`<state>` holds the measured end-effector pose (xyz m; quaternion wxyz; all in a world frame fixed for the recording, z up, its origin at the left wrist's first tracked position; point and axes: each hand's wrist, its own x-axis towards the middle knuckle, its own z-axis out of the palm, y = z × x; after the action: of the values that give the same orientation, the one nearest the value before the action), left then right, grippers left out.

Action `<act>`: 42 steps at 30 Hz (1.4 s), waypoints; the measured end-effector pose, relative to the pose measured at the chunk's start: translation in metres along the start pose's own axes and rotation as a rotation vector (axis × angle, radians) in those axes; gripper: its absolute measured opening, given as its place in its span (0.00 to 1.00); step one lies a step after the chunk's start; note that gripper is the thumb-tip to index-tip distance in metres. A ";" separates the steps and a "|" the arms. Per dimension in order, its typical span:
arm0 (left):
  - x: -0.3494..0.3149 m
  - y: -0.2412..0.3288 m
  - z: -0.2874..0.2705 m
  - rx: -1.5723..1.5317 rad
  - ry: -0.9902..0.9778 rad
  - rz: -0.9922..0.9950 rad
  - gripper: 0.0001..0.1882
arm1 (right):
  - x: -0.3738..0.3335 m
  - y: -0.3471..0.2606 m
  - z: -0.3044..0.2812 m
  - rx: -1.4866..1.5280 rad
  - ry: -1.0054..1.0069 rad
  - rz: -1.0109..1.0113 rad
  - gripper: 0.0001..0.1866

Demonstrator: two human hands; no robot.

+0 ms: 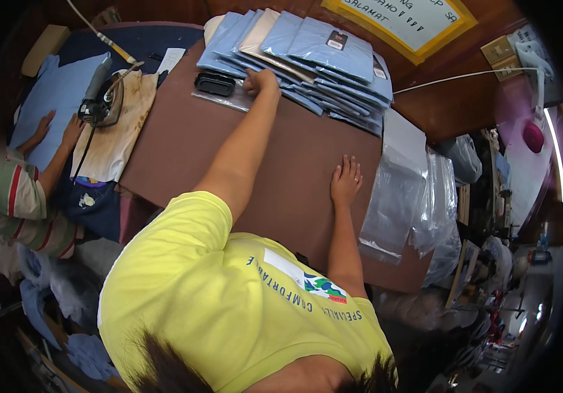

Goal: The person puts a folded blue shirt into a clear plastic bag and places it on a stack of similar items.

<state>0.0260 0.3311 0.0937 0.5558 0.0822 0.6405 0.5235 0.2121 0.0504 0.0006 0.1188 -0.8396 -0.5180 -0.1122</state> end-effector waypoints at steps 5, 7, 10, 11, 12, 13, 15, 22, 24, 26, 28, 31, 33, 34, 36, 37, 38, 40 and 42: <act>0.057 -0.031 -0.001 -0.370 -0.170 0.239 0.29 | 0.001 -0.003 0.000 0.024 0.037 -0.030 0.23; 0.056 -0.033 -0.006 -0.441 -0.226 0.181 0.29 | -0.001 0.000 0.000 0.023 0.030 -0.017 0.23; 0.063 -0.036 -0.010 -0.390 -0.264 0.262 0.32 | -0.001 -0.002 -0.001 0.035 0.019 -0.005 0.23; 0.059 -0.035 -0.011 -0.353 -0.260 0.304 0.32 | -0.002 -0.001 -0.001 0.040 0.020 -0.002 0.23; 0.054 -0.035 -0.011 -0.308 -0.198 0.344 0.33 | -0.002 0.000 -0.001 0.044 0.021 0.001 0.23; 0.052 -0.034 -0.010 -0.265 -0.135 0.385 0.33 | -0.002 0.000 -0.001 0.043 0.022 0.001 0.23; 0.049 -0.032 -0.012 -0.151 -0.044 0.459 0.35 | -0.002 0.001 -0.001 0.040 0.023 0.003 0.23; 0.041 -0.011 -0.033 0.315 0.118 0.836 0.47 | -0.002 0.001 -0.001 0.034 0.023 0.014 0.22; 0.029 -0.002 -0.038 0.485 0.179 1.030 0.50 | -0.002 0.000 -0.001 0.039 0.029 0.006 0.22; 0.020 0.006 -0.043 0.670 0.202 1.195 0.50 | -0.001 0.000 -0.001 0.030 0.048 -0.007 0.22; 0.016 0.008 -0.046 0.816 0.202 1.389 0.47 | -0.001 0.000 -0.001 0.027 0.053 -0.006 0.22; 0.021 0.014 -0.050 0.975 0.182 1.716 0.39 | -0.001 0.001 -0.002 0.034 0.051 0.008 0.22; 0.030 0.017 -0.050 1.086 0.183 1.915 0.32 | -0.001 0.001 -0.001 0.040 0.064 0.006 0.22; 0.030 0.018 -0.051 1.079 0.136 1.959 0.27 | -0.002 0.001 -0.002 0.046 0.068 0.004 0.22; 0.036 0.023 -0.051 1.110 0.089 2.016 0.26 | -0.001 0.000 -0.002 0.059 0.079 -0.002 0.22; 0.034 0.025 -0.051 1.126 0.059 2.044 0.26 | -0.002 0.001 -0.002 0.060 0.081 -0.001 0.22; 0.031 0.028 -0.051 1.159 0.021 2.070 0.23 | -0.002 0.001 -0.002 0.061 0.083 0.001 0.22; 0.022 0.031 -0.050 1.155 -0.078 1.978 0.22 | -0.002 0.002 -0.002 0.067 0.080 0.006 0.22; 0.015 0.030 -0.045 1.146 -0.099 1.920 0.22 | -0.001 0.001 -0.003 0.076 0.071 0.015 0.22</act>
<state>-0.0297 0.3287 0.0991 -0.1739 0.8071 0.4350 0.3593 0.2120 0.0480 0.0025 0.1696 -0.8340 -0.5109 -0.1211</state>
